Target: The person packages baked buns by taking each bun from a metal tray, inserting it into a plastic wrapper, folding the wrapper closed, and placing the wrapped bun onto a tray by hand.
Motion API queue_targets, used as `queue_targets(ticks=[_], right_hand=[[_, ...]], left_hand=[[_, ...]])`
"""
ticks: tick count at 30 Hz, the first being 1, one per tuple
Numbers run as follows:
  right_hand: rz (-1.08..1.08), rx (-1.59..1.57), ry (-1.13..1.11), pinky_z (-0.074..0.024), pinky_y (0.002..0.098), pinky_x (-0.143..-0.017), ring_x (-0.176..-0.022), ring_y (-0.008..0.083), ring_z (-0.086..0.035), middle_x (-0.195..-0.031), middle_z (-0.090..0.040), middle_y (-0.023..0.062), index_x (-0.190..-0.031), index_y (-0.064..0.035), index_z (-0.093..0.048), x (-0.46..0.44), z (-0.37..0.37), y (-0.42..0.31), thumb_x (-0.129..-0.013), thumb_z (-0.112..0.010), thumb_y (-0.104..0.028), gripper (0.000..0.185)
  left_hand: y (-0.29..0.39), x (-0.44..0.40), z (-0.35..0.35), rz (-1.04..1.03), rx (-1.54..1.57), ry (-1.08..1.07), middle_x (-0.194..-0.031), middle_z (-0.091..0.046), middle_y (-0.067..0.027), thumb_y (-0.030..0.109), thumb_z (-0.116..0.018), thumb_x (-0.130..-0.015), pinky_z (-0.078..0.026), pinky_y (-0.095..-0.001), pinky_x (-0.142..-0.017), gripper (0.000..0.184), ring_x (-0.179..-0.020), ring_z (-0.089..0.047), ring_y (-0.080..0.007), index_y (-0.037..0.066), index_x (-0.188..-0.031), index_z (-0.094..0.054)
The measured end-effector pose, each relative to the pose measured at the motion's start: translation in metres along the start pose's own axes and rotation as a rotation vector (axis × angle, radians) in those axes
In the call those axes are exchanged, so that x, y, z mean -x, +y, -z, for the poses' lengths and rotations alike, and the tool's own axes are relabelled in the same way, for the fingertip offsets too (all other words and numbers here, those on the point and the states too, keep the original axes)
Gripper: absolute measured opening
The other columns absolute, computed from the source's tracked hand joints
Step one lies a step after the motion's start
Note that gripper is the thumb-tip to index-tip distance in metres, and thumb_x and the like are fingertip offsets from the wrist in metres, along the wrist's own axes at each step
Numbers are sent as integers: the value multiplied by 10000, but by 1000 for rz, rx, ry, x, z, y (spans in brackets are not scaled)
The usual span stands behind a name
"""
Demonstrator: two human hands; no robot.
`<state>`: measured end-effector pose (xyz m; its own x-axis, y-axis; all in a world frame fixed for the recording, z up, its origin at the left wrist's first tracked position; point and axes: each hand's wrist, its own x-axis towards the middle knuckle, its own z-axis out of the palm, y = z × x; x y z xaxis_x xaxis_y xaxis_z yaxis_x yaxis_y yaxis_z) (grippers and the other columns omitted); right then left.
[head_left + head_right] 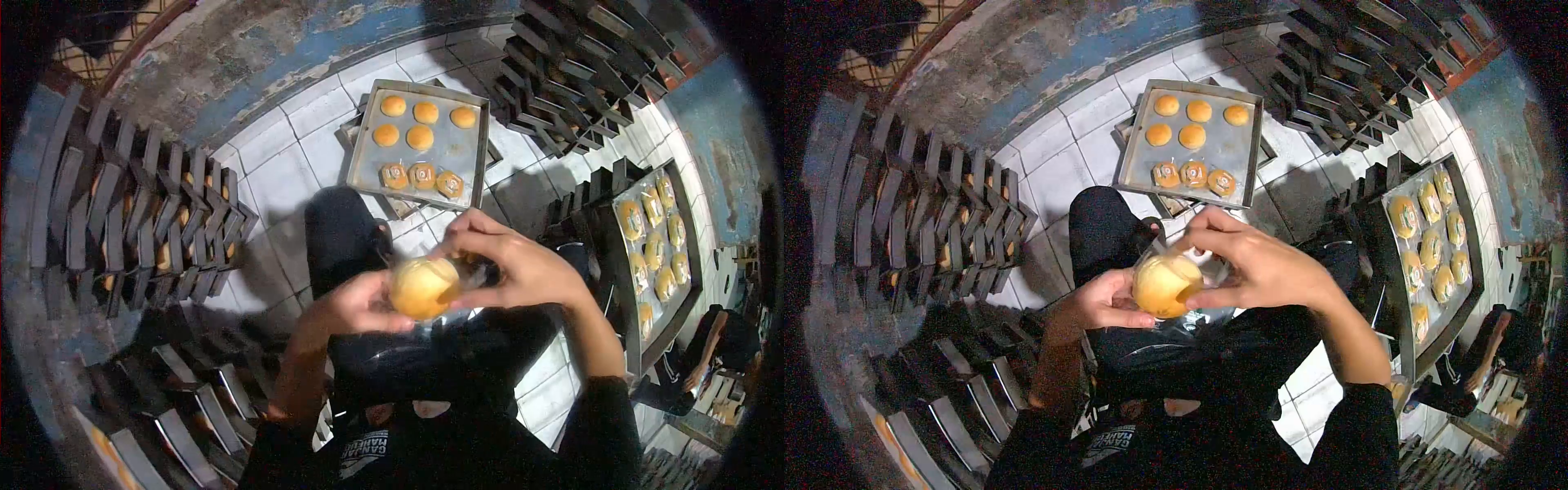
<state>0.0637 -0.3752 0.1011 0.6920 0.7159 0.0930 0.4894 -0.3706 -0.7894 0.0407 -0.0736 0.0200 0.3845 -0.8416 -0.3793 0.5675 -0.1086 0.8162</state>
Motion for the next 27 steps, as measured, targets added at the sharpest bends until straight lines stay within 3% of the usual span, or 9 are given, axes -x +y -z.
queue_targets(ticks=[6,12,14,16,19,20,22,26,27], right_hand=[[72,-161,-256,-560,468,-919,-1034,432,-701,-1210,-690,249,-1301,10,-654,0,7,-34,-844,-860,-405,651],[-54,-110,-531,-565,473,-832,-965,429,-707,-1068,-721,223,-1178,-19,-687,-13,11,-63,-877,-827,-437,534],[109,-180,-405,-563,474,-800,-898,417,-717,-952,-732,212,-1087,-40,-732,-10,2,-43,-927,-780,-355,357],[50,-4,-406,-566,475,-786,-852,417,-723,-841,-725,211,-1033,-24,-750,-17,13,-35,-968,-722,-264,251],[-29,394,-189,-581,462,-702,-781,367,-743,-766,-720,189,-905,-54,-766,-11,21,-46,-914,-707,-202,159],[-74,684,-106,-584,453,-663,-751,339,-752,-757,-727,170,-868,-75,-766,-10,16,-49,-888,-711,-204,142],[8,871,-103,-604,404,-639,-701,247,-763,-727,-741,83,-781,-101,-755,-14,-18,-50,-838,-699,-194,123],[282,586,-45,-617,409,-644,-708,284,-758,-851,-749,120,-986,-32,-743,-14,-69,-54,-886,-750,-241,232],[245,361,16,-617,431,-664,-762,312,-755,-889,-742,146,-1081,-9,-714,-13,-72,-57,-925,-751,-260,298]], left_hand=[[-10,-3,-18,-121,62,-80,-1298,-673,-72,44,-845,-875,-539,-351,-1031,713,-1188,-650,-167,3,-1480,-470],[-9,-4,-23,-166,12,-88,-1299,-658,-38,30,-868,-850,-536,-355,-1036,691,-1194,-638,-154,33,-1428,-489],[-10,-8,-28,-200,-127,-83,-1301,-656,-53,49,-898,-826,-512,-374,-1073,713,-1219,-626,-163,38,-1413,-493],[-18,-11,-26,-171,-40,-66,-1374,-617,-104,93,-920,-813,-464,-382,-1133,873,-1313,-579,-200,24,-1512,-402],[-20,-19,-20,-188,4,406,-1591,-423,-190,160,-917,-833,-386,-440,-1212,1182,-1463,-449,-341,98,-1677,-91],[-24,-20,-27,-156,196,520,-1628,-381,-207,339,-822,-935,-393,-471,-1212,1041,-1438,-480,-381,174,-1681,-114],[-10,-26,-34,-285,804,280,-1535,-522,-157,528,-555,-1065,-488,-486,-1103,733,-1339,-583,-327,188,-1654,-282],[4,-49,-37,-509,984,391,-1576,-476,-225,627,-414,-1068,-383,-793,-1100,688,-1441,-435,-546,205,-1611,-377],[3,-49,-31,-551,961,380,-1574,-473,-225,625,-409,-1070,-397,-785,-1099,690,-1446,-431,-542,207,-1616,-367]])
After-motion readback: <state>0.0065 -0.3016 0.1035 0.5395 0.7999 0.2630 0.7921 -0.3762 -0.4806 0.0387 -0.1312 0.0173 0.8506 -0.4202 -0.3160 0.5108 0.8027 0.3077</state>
